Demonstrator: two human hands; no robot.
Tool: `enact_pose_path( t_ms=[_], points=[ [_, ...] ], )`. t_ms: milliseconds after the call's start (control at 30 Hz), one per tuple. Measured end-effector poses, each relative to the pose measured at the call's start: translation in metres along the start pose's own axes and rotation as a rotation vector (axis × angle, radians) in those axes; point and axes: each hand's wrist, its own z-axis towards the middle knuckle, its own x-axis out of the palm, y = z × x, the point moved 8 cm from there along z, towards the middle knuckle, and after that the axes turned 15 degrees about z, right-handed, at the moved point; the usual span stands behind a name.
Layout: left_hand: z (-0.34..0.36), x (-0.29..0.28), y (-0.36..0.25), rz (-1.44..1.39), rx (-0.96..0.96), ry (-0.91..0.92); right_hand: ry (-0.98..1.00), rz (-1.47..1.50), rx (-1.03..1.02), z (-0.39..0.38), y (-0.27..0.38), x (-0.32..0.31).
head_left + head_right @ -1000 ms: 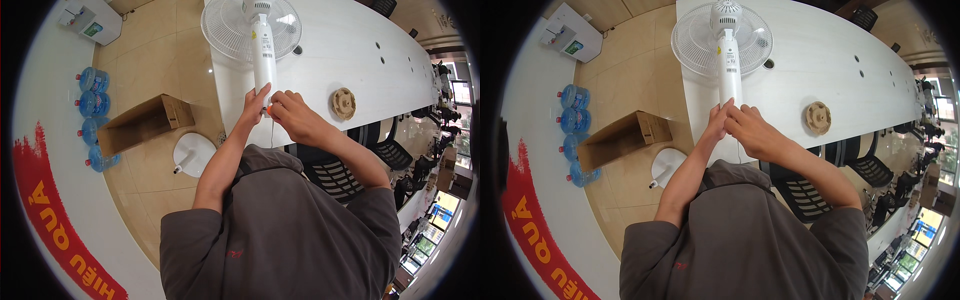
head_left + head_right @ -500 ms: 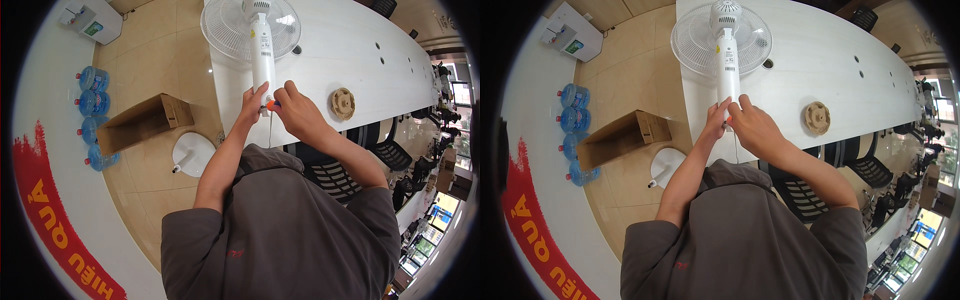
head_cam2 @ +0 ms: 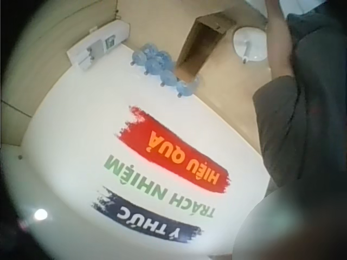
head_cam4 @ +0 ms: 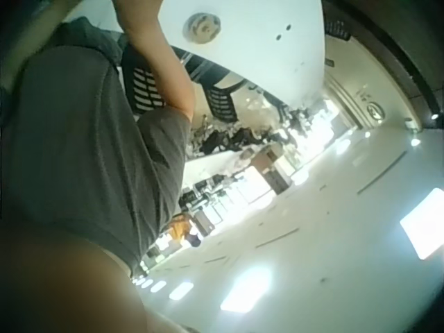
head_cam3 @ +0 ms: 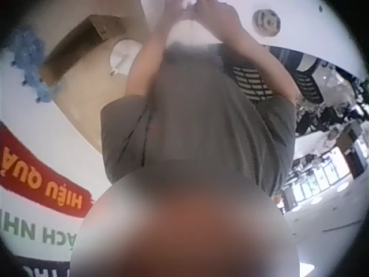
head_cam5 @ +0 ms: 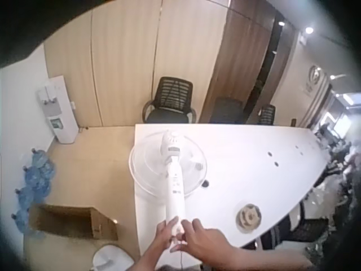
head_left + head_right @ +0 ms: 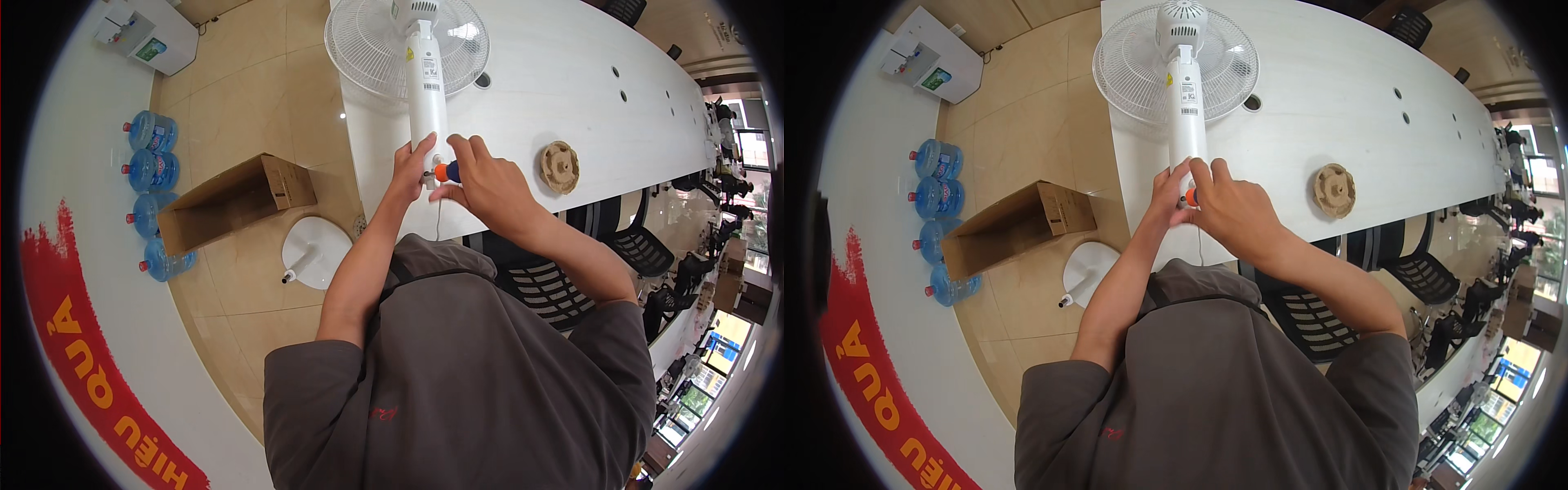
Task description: Unscrew the neck of a standing fan using a screwdriver in an office setting.
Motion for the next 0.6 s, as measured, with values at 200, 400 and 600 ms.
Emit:
enact_pose_path(
  t_ms=[200,400,600],
  points=[
    [0.004,0.002,0.004,-0.028,0.007,0.044,-0.069,-0.175,-0.521,-0.003,0.003,0.013],
    [0.012,-0.006,0.015,-0.056,0.025,0.036,-0.096,-0.101,-0.783,-0.01,0.012,0.003],
    [0.003,-0.001,0.002,-0.017,0.012,-0.02,-0.045,-0.068,0.067,0.0,-0.012,0.003]
  ],
)
